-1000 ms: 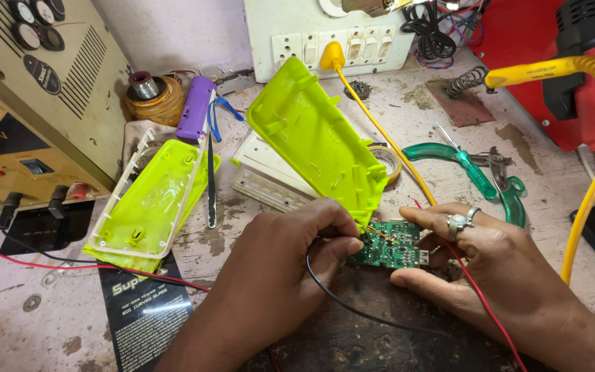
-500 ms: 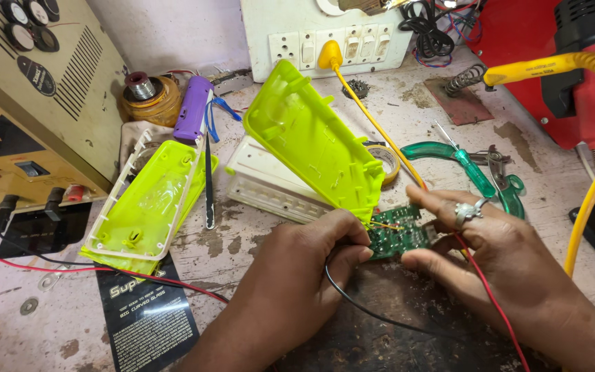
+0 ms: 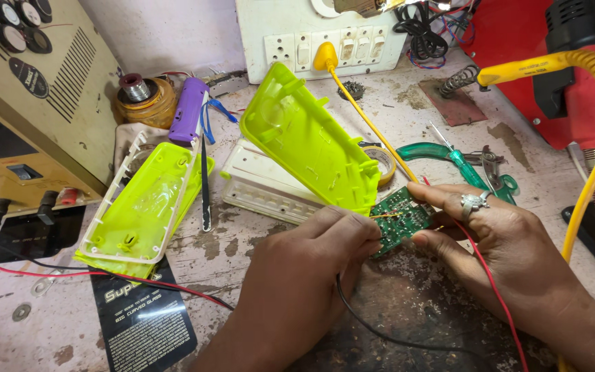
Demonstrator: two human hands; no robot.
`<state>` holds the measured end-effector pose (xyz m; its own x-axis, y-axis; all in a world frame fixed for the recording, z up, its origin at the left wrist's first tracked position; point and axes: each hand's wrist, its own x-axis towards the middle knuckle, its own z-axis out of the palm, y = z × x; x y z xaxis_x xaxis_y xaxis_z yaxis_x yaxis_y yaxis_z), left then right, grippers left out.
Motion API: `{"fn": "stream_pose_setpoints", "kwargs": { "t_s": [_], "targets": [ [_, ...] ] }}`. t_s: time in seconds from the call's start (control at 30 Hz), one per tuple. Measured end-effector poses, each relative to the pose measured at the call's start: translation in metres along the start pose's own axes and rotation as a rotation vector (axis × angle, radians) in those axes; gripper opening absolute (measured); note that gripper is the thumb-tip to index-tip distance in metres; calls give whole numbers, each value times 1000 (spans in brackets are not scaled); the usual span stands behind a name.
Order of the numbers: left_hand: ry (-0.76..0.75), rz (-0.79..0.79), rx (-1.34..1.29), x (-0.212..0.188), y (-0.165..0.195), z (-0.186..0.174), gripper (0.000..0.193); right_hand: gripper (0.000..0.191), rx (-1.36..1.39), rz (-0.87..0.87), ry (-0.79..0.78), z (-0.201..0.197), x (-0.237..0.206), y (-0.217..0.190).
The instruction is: The person connects the red and black leads from a bench DC power supply to a small green circuit board removed from a plastic emergency light housing, adjusting the supply's voltage knob and probing the board's contacts. They flip and reposition the board, test a switch component, and hold the board against the light housing while checking its response.
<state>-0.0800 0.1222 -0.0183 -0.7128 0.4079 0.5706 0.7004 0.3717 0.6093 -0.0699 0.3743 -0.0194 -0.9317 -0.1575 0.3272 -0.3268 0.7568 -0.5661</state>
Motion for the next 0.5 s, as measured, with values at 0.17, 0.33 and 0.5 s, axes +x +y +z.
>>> {"fn": "stream_pose_setpoints", "kwargs": {
  "t_s": [0.17,0.33,0.5],
  "targets": [
    [67,49,47,-1,-1,3,11,54,46,-28,22,2,-1,-2],
    [22,101,125,-2,-1,6,8,54,12,-13,29,1,-1,-2],
    [-114,139,243,-2,-6,6,17,49,18,89,7,1,-1,-3]
  ]
}}
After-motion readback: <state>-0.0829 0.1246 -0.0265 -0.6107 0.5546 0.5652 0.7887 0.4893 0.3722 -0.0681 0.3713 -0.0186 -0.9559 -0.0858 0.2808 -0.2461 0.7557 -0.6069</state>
